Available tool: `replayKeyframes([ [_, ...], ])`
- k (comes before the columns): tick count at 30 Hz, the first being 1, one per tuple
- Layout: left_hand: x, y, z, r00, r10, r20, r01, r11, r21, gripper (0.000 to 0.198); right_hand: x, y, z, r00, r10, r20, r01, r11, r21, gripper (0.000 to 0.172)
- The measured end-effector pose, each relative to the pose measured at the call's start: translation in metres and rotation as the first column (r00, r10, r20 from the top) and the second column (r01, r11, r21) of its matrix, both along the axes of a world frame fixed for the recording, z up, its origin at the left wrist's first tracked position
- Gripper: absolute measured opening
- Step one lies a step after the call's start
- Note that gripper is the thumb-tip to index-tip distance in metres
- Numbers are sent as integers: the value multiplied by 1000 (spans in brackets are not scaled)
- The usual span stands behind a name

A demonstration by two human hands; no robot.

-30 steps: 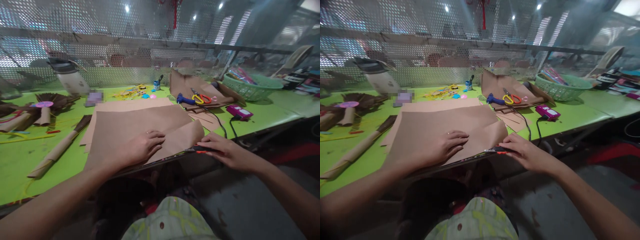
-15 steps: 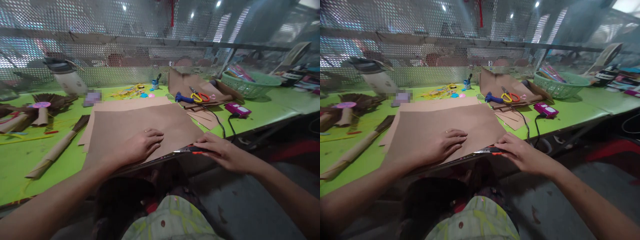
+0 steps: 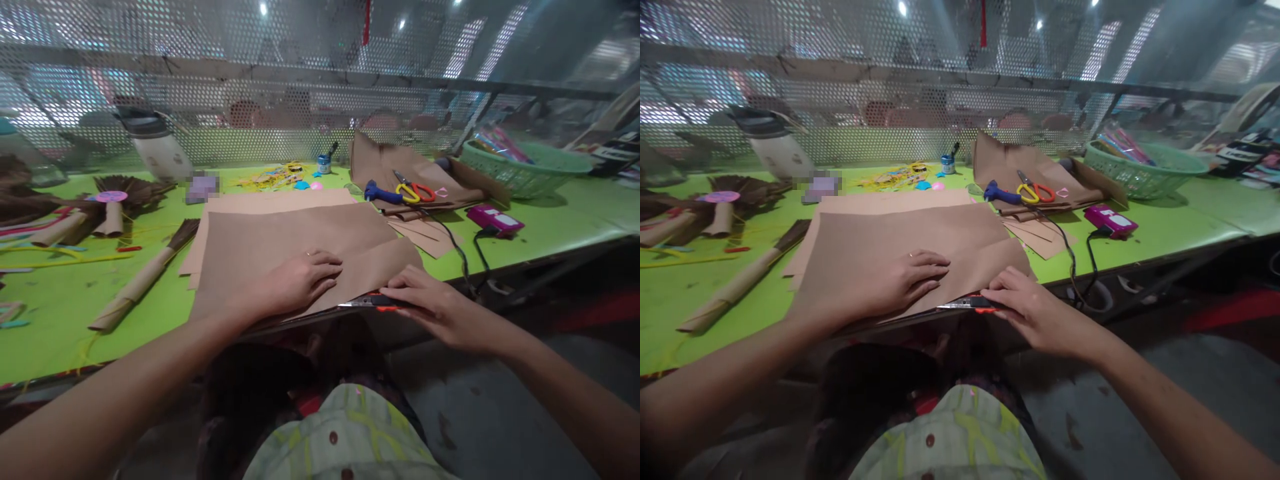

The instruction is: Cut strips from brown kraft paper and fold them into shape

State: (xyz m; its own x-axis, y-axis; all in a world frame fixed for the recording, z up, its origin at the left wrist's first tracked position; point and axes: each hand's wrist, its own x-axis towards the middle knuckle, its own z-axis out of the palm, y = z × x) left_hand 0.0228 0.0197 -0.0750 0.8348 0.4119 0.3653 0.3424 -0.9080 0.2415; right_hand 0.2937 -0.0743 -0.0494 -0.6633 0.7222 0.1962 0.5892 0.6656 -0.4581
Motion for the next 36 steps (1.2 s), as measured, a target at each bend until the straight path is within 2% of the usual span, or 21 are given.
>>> replayKeyframes([
  [11, 0, -2, 4, 1000, -21, 7, 21, 1000, 15, 30, -23, -5, 3, 999, -13, 32, 13, 1000, -9, 32],
  [16, 4, 1, 4, 999, -41, -28, 42, 999, 17, 29, -30, -5, 0, 999, 0, 47, -1, 999, 39, 33],
  [20, 5, 0, 9, 999, -46, -29, 46, 999, 7, 26, -31, -6, -6, 997, -16, 71, 10, 997, 75, 33],
  [23, -9, -4, 19, 1000, -26, -11, 26, 1000, -1, 24, -27, -9, -8, 997, -19, 71, 14, 997, 76, 34],
  [29, -62, -25, 37, 995, -28, -91, 22, 998, -63, 24, -10, -11, -8, 998, -12, 65, 9, 999, 47, 37],
  [32, -76, -35, 35, 992, -1, -126, -7, 998, -70, 28, -6, -11, -5, 998, -21, 57, 20, 999, 30, 35],
  [36, -78, -37, 26, 987, 9, -162, -15, 999, -35, 32, -8, -11, -4, 998, -3, 55, 2, 1000, 17, 35],
])
